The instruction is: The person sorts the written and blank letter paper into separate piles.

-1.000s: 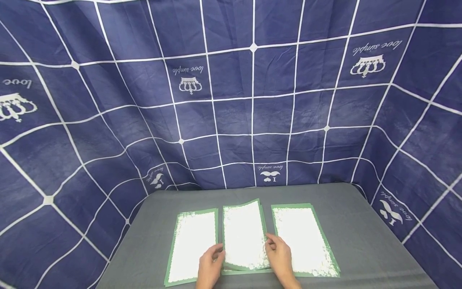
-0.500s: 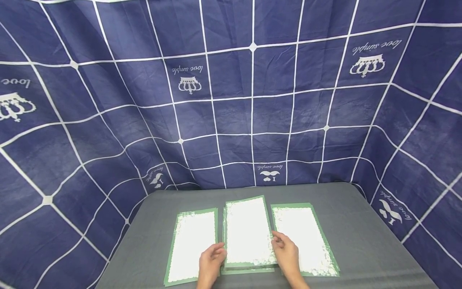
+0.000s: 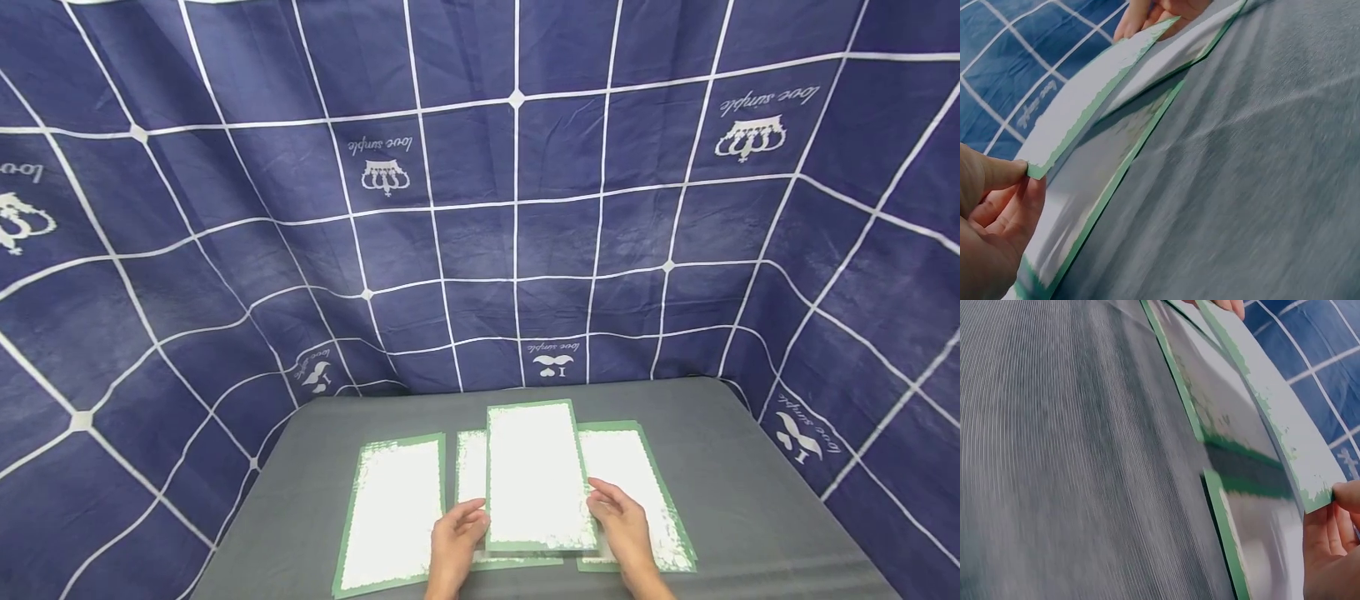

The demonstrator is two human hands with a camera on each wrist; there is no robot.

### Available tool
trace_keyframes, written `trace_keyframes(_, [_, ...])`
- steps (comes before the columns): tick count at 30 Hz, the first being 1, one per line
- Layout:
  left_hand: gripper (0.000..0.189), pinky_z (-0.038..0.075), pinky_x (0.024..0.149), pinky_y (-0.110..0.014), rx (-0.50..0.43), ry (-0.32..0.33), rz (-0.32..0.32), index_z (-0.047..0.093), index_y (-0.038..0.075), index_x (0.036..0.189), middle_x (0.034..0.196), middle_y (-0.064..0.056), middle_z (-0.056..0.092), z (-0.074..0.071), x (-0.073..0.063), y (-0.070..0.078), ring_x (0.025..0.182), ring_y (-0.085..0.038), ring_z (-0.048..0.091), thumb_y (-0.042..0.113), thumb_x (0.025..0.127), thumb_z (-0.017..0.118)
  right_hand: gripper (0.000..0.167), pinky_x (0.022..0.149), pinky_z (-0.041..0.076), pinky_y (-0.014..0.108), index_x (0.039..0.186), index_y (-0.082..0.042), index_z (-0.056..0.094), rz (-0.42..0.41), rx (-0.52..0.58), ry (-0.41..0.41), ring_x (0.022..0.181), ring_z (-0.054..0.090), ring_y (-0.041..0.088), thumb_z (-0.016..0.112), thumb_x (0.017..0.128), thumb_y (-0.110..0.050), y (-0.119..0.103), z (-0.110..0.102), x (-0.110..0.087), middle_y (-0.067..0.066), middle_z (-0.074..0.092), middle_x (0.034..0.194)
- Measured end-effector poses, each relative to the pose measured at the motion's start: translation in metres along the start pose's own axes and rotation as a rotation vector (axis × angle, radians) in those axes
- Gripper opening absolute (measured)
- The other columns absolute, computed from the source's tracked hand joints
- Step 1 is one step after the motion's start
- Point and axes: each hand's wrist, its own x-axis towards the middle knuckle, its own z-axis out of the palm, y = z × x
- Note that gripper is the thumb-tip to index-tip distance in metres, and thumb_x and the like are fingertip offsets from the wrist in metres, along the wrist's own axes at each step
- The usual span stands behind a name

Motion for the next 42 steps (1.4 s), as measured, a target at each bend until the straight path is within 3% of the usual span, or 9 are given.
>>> trace_keyframes(6, [0.023, 0.055, 0.058, -0.023, -0.023, -0.019, -0.019, 0.070, -0.007, 0.105, 0.085, -0.008, 0.069, 0.015, -0.005, -0.003, 0.068, -0.011, 0.064, -0.007, 0.082, 0.072, 0.050, 0.073, 0.051, 0.024, 0.137, -0.001, 0.057, 0.018, -0.011, 0.004, 0.089, 0.061, 0.005, 0.070, 0.094, -0.022, 0.004, -0.019, -0.001, 0.004, 0.066, 0.109])
trace_keyframes(12, [0.022, 0.053, 0.056, -0.023, -0.027, -0.056, 0.015, 0.071, -0.006, 0.105, 0.081, -0.008, 0.069, 0.036, -0.009, -0.004, 0.065, -0.010, 0.063, -0.006, 0.083, 0.072, 0.057, 0.076, 0.052, 0.025, 0.141, -0.002, 0.053, 0.064, -0.021, -0.009, 0.091, 0.061, 0.002, 0.069, 0.094, -0.029, 0.007, -0.045, -0.003, 0.000, 0.066, 0.113])
trace_keyframes(17, [0.022, 0.051, 0.054, -0.020, -0.037, -0.073, 0.034, 0.072, -0.006, 0.103, 0.079, -0.008, 0.070, 0.058, -0.013, -0.001, 0.062, -0.008, 0.062, -0.007, 0.081, 0.072, 0.055, 0.075, 0.052, 0.027, 0.140, -0.004, 0.054, 0.108, -0.009, -0.013, 0.089, 0.062, 0.002, 0.070, 0.094, -0.030, 0.006, -0.069, -0.002, -0.010, 0.067, 0.106])
trace_keyframes(24, [0.021, 0.051, 0.053, -0.020, -0.032, -0.088, 0.062, 0.072, -0.006, 0.100, 0.079, -0.003, 0.071, 0.083, -0.015, 0.007, 0.061, -0.007, 0.062, -0.009, 0.080, 0.071, 0.058, 0.076, 0.051, 0.020, 0.139, 0.000, 0.054, 0.062, -0.062, 0.027, 0.088, 0.058, -0.008, 0.070, 0.094, -0.032, 0.007, -0.092, 0.004, -0.020, 0.065, 0.101])
trace_keyframes(32, [0.020, 0.055, 0.058, -0.021, -0.026, -0.209, -0.011, 0.069, -0.010, 0.104, 0.081, -0.003, 0.071, 0.090, -0.019, 0.009, 0.067, -0.009, 0.066, -0.006, 0.085, 0.066, 0.054, 0.075, 0.049, 0.013, 0.135, 0.010, 0.054, -0.026, -0.141, 0.069, 0.086, 0.056, -0.013, 0.068, 0.096, -0.025, 0.016, -0.102, 0.004, -0.009, 0.069, 0.103])
trace_keyframes(42, [0.024, 0.057, 0.058, -0.026, -0.036, -0.278, -0.074, 0.067, -0.015, 0.109, 0.084, -0.009, 0.073, 0.092, -0.022, 0.006, 0.069, -0.016, 0.069, -0.002, 0.088, 0.065, 0.051, 0.075, 0.049, 0.016, 0.135, 0.009, 0.054, 0.001, -0.276, 0.046, 0.084, 0.056, -0.010, 0.064, 0.098, -0.025, 0.025, -0.112, 0.009, 0.006, 0.070, 0.110])
